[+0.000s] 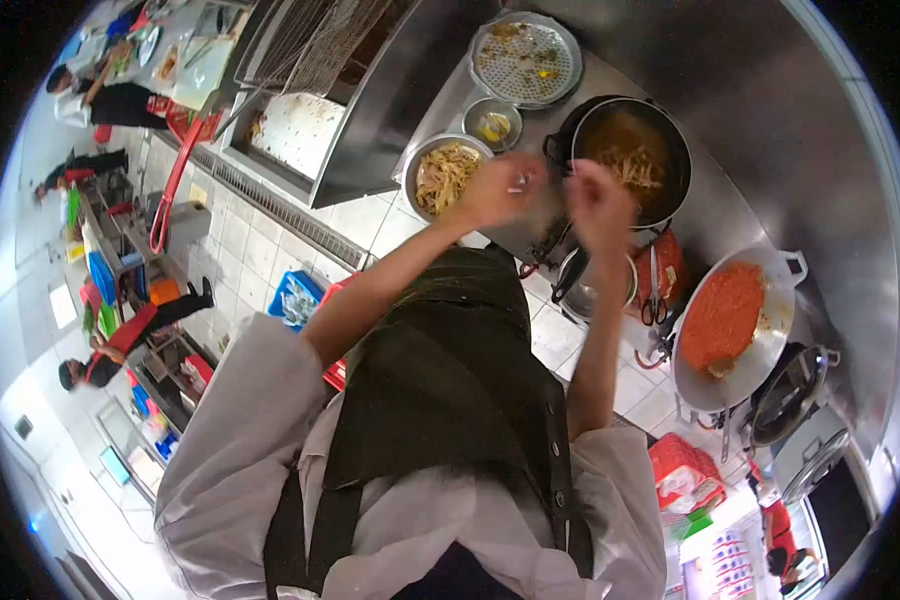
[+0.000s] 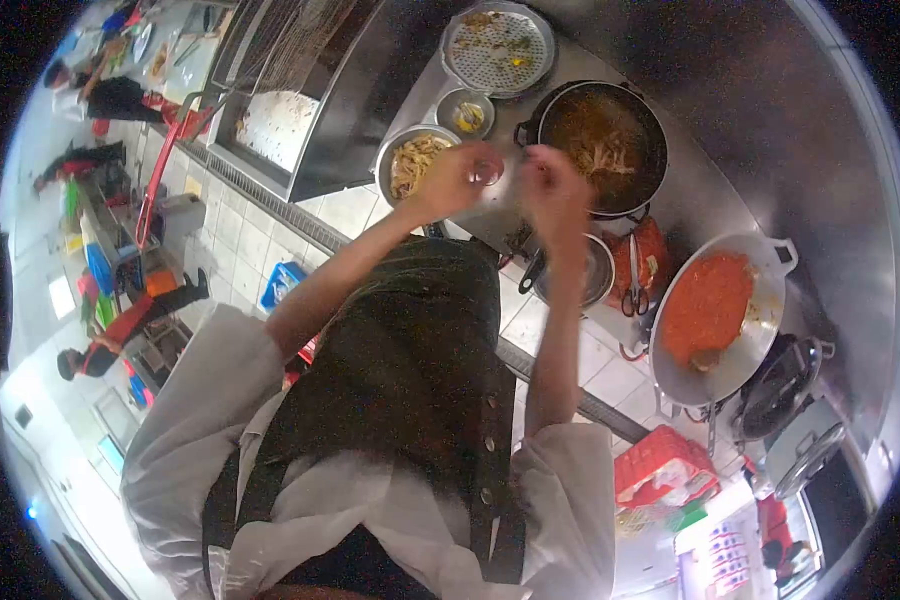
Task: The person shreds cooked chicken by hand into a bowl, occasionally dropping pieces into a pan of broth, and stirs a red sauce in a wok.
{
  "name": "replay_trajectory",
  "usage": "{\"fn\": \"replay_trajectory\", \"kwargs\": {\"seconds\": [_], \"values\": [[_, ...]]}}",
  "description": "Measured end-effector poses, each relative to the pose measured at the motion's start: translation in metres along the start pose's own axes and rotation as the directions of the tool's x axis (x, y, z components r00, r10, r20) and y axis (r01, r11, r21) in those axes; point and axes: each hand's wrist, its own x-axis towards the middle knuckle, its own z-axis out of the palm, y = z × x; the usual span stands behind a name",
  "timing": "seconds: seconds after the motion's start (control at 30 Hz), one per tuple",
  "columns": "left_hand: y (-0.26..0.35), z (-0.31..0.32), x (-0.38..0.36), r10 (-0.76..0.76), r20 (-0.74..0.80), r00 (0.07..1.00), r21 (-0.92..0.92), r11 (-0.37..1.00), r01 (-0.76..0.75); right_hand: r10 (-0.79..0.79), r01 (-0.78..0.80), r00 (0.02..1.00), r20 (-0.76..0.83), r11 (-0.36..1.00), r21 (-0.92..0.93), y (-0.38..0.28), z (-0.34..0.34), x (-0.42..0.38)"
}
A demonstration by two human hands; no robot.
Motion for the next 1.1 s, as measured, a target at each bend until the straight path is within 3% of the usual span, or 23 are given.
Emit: {"fn": "replay_trajectory", "kwargs": {"seconds": [0.07,0.1,0.13,0.17,0.27,0.33,0.4,0.5,0.6,0.63,0.73,0.77,0.87,0.97,1.07,1.1], "values": [[-0.099,0.002,-0.045,-0.188,-0.173,0.967,0.001,0.982,0.191,0.088,-0.123,0.945,0.315,0.988,0.094,-0.005,0.065,-0.006],[-0.159,0.01,-0.067,-0.263,-0.271,0.926,0.018,0.96,0.279,0.007,0.069,0.899,0.437,0.985,-0.156,0.021,0.113,-0.003],[-0.177,-0.002,-0.093,-0.415,-0.267,0.87,-0.008,0.904,0.428,-0.117,0.183,0.918,0.378,0.973,-0.143,0.049,0.167,-0.008],[-0.194,-0.006,-0.112,-0.434,-0.256,0.864,-0.014,0.895,0.445,-0.016,0.14,0.923,0.384,0.944,-0.298,0.06,0.203,-0.012],[-0.234,0.001,-0.135,-0.427,-0.366,0.827,-0.034,0.894,0.447,-0.13,0.236,0.95,0.284,0.895,-0.379,0.091,0.246,-0.019],[-0.214,-0.007,-0.136,-0.537,-0.295,0.79,-0.065,0.836,0.545,-0.107,0.216,0.935,0.338,0.928,-0.303,0.116,0.262,-0.015],[-0.228,0.002,-0.134,-0.488,-0.294,0.822,-0.202,0.872,0.445,-0.061,0.168,0.897,0.438,0.963,-0.21,0.134,0.262,-0.014],[-0.228,0.019,-0.118,-0.531,-0.238,0.813,-0.321,0.833,0.45,0.168,-0.112,0.882,0.44,0.982,-0.15,0.111,0.233,-0.009],[-0.205,0.016,-0.108,-0.366,-0.212,0.906,-0.167,0.927,0.336,0.163,-0.169,0.908,0.386,0.985,-0.017,0.114,0.224,-0.014],[-0.196,0.015,-0.106,-0.31,-0.276,0.91,-0.258,0.936,0.24,0.146,-0.169,0.88,0.452,0.986,0.009,0.122,0.222,-0.011],[-0.172,-0.004,-0.106,-0.492,-0.138,0.859,-0.502,0.783,0.368,0.131,-0.146,0.912,0.39,0.989,0.01,0.129,0.219,-0.009],[-0.164,-0.007,-0.106,-0.52,-0.166,0.838,-0.501,0.776,0.382,0.201,-0.235,0.879,0.432,0.972,0.028,0.123,0.214,-0.008],[-0.173,-0.002,-0.107,-0.484,-0.191,0.854,-0.348,0.847,0.402,0.138,-0.124,0.948,0.287,0.99,-0.065,0.13,0.224,-0.011],[-0.164,-0.007,-0.109,-0.48,-0.251,0.841,-0.206,0.875,0.438,0.191,-0.163,0.89,0.413,0.981,-0.102,0.11,0.223,-0.006],[-0.182,0.004,-0.116,-0.513,-0.189,0.838,-0.523,0.775,0.356,0.108,-0.029,0.909,0.403,0.98,-0.198,0.139,0.238,-0.006],[-0.185,0.005,-0.118,-0.525,-0.177,0.832,-0.518,0.769,0.375,0.107,-0.043,0.925,0.364,0.983,-0.18,0.149,0.244,-0.007]]}}
